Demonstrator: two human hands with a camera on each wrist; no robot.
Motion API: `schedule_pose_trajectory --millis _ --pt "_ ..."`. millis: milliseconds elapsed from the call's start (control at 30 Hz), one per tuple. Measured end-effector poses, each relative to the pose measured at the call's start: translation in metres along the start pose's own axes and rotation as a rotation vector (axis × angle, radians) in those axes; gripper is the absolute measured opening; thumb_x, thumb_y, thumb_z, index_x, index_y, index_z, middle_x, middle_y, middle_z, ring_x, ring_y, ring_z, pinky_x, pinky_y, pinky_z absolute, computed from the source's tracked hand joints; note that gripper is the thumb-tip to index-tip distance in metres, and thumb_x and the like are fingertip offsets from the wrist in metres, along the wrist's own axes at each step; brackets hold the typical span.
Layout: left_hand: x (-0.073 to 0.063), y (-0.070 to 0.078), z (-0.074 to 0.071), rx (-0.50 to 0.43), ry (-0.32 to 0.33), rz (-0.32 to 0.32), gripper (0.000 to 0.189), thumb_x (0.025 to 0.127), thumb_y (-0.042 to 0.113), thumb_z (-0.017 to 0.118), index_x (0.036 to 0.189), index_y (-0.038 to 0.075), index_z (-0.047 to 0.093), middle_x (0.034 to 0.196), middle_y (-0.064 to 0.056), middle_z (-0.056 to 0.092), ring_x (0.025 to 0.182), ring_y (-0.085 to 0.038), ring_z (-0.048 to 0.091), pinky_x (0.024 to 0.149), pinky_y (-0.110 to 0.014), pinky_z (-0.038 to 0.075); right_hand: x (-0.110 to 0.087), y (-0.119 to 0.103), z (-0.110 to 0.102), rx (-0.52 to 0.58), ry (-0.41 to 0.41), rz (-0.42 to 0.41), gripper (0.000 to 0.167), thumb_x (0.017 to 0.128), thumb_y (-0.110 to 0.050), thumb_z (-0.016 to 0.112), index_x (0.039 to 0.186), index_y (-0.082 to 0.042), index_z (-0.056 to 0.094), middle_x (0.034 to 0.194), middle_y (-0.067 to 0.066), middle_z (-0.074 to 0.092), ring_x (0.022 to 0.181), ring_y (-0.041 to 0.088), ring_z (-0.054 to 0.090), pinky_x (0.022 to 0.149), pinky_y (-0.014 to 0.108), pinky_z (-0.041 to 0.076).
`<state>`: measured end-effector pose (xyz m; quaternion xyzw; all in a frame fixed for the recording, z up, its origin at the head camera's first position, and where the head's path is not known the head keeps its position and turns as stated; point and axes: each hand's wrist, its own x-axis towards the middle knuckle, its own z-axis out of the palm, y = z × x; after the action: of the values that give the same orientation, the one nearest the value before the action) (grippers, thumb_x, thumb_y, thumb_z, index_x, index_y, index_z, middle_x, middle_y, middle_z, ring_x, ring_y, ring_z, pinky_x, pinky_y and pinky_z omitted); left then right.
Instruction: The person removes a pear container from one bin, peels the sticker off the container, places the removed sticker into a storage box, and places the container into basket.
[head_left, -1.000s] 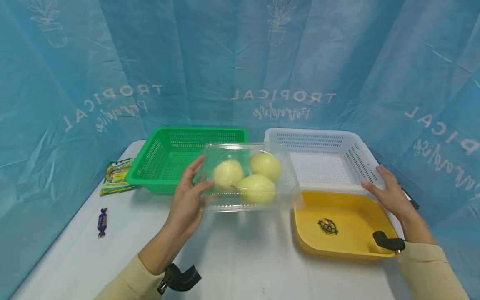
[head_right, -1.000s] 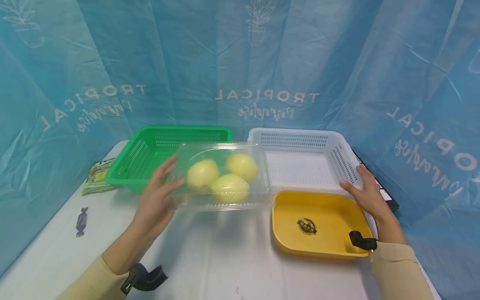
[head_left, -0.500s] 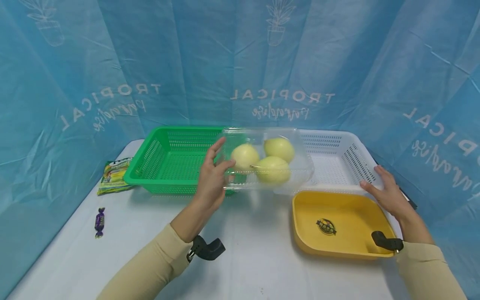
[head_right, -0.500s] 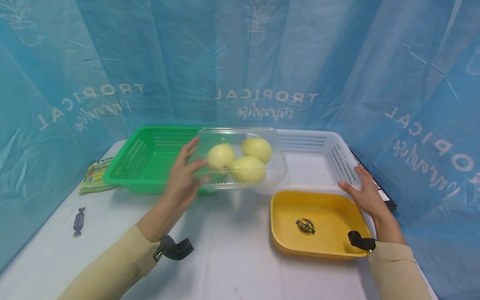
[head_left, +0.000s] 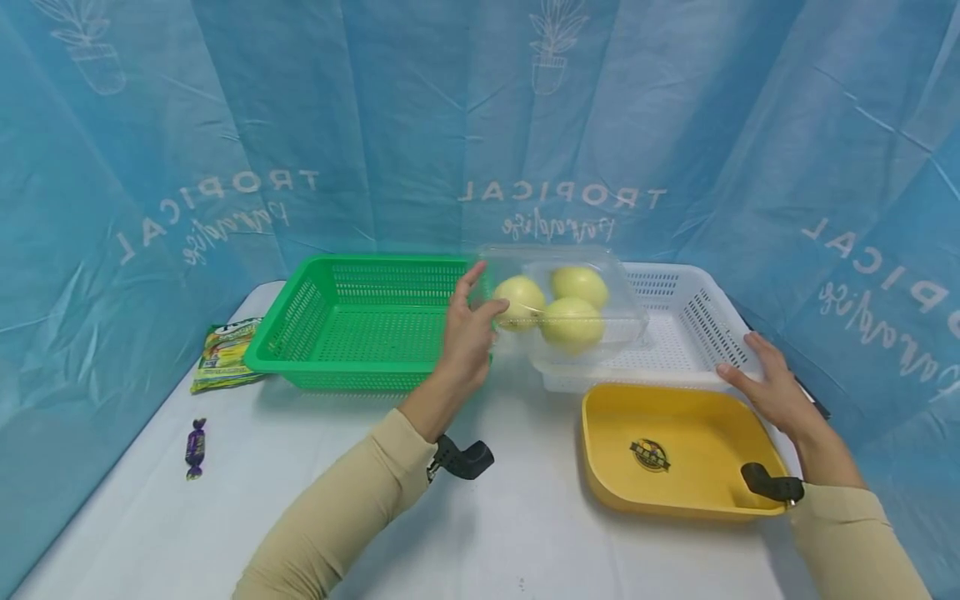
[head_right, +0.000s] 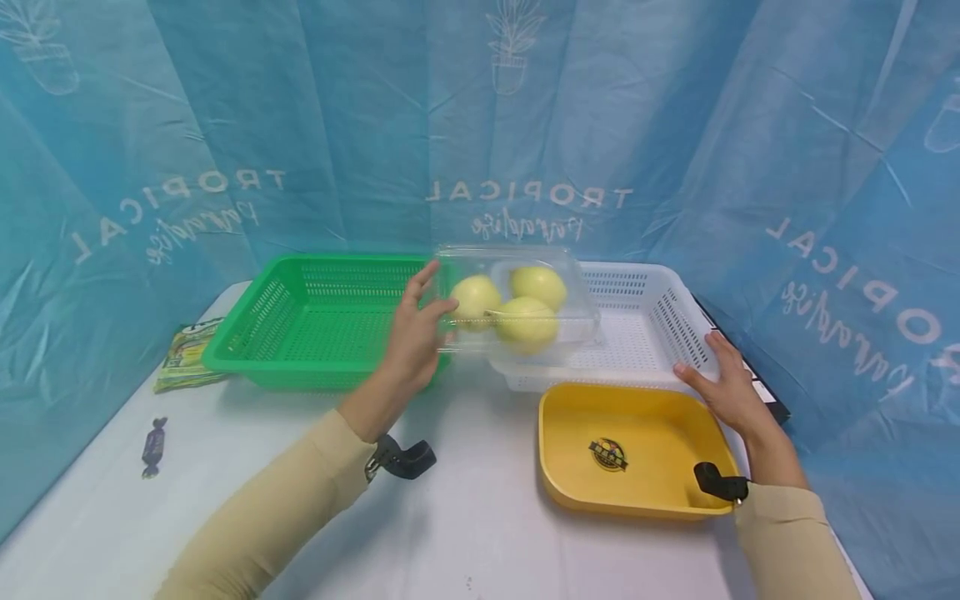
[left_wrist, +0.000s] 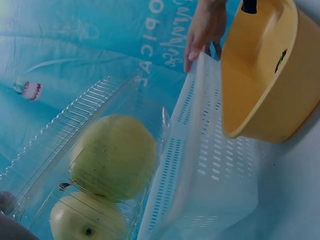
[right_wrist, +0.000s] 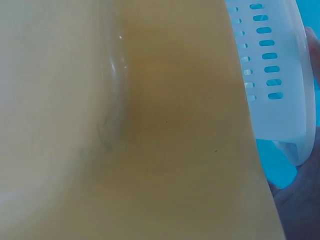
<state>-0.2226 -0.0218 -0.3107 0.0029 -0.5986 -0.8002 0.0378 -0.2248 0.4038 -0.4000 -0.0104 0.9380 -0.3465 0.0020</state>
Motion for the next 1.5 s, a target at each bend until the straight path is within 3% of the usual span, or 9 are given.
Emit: schedule_pose_trajectory --millis 100,167,300,500,733,1133,1233,1333,1500 --pt "0.003 -0.002 0.007 -0.004 0.003 -0.008 0.06 0.089 0.003 0.056 0.141 0.03 0.041 0.157 0.005 0.01 0.118 -0.019 0.044 0.054 -0.022 0.031 0.0 0.0 -0.001 0.002 0.0 -0.009 0.091 0.093 -0.048 0.051 0.152 -0.012 -0.008 0.155 0.024 -0.018 0.135 0.06 0.001 0.096 0.08 0.012" --pt "0.008 -0.006 0.012 0.002 0.01 -0.008 0.06 0.088 0.003 0.057 0.14 0.031 0.042 0.156 0.003 0.013 0.091 -0.012 0.052 0.051 -0.019 0.031 0.0 0.0 -0.001 0.003 0.001 -0.013 0.09 0.093 -0.048 0.051 0.152 -0.012 -0.008 0.155 0.024 -0.018 0.135 0.06 0.001 0.095 0.08 0.012" --pt "0.017 -0.013 0.023 0.027 0.027 -0.012 0.06 0.087 0.003 0.058 0.137 0.033 0.045 0.153 -0.003 0.018 0.054 -0.009 0.027 0.051 -0.02 0.031 0.0 0.0 -0.001 0.008 0.001 -0.018 0.09 0.093 -0.047 0.051 0.152 -0.012 -0.007 0.155 0.024 -0.018 0.135 0.06 0.0 0.096 0.08 0.012" --pt "0.028 -0.022 0.04 0.075 0.034 -0.013 0.061 0.086 0.003 0.059 0.139 0.03 0.045 0.153 -0.006 0.018 0.07 -0.012 0.032 0.058 -0.024 0.032 -0.001 0.0 0.001 -0.009 0.008 -0.006 0.091 0.092 -0.049 0.052 0.152 -0.013 -0.007 0.155 0.024 -0.018 0.134 0.062 0.004 0.093 0.08 0.014" --pt "0.034 -0.028 0.059 0.108 0.002 -0.035 0.058 0.088 0.004 0.058 0.139 0.028 0.045 0.154 -0.005 0.015 0.051 -0.013 0.021 0.049 -0.023 0.027 -0.001 0.001 0.001 -0.011 0.011 0.014 0.093 0.091 -0.051 0.052 0.152 -0.015 -0.008 0.155 0.023 -0.018 0.133 0.062 0.006 0.092 0.081 0.015" --pt "0.038 -0.047 0.075 0.142 -0.036 -0.011 0.058 0.086 0.001 0.056 0.139 0.024 0.046 0.153 -0.004 0.016 0.049 -0.013 0.021 0.046 -0.022 0.026 -0.002 -0.001 0.001 -0.001 -0.017 0.015 0.092 0.092 -0.049 0.051 0.152 -0.015 -0.01 0.155 0.023 -0.021 0.134 0.062 0.003 0.094 0.08 0.013" --pt "0.039 -0.051 0.078 0.146 -0.039 -0.009 0.059 0.086 0.0 0.056 0.138 0.025 0.046 0.153 -0.003 0.015 0.055 -0.014 0.028 0.046 -0.022 0.027 -0.002 -0.001 0.001 -0.004 -0.023 0.013 0.091 0.093 -0.048 0.051 0.152 -0.015 -0.01 0.155 0.023 -0.021 0.134 0.062 0.003 0.094 0.08 0.013" --pt "0.04 -0.057 0.081 0.17 -0.037 -0.007 0.059 0.086 0.0 0.056 0.138 0.025 0.046 0.154 -0.002 0.015 0.086 -0.016 0.043 0.052 -0.023 0.031 -0.002 -0.001 0.0 -0.011 -0.023 0.011 0.091 0.093 -0.049 0.051 0.152 -0.014 -0.01 0.155 0.023 -0.02 0.134 0.062 0.002 0.094 0.08 0.013" --pt "0.04 -0.064 0.087 0.22 -0.023 -0.002 0.058 0.085 0.003 0.058 0.137 0.026 0.047 0.153 -0.001 0.017 0.137 -0.026 0.021 0.08 -0.031 0.039 0.0 0.001 0.0 -0.02 -0.018 0.005 0.091 0.093 -0.049 0.051 0.151 -0.013 -0.01 0.155 0.024 -0.019 0.134 0.062 0.002 0.094 0.08 0.013"
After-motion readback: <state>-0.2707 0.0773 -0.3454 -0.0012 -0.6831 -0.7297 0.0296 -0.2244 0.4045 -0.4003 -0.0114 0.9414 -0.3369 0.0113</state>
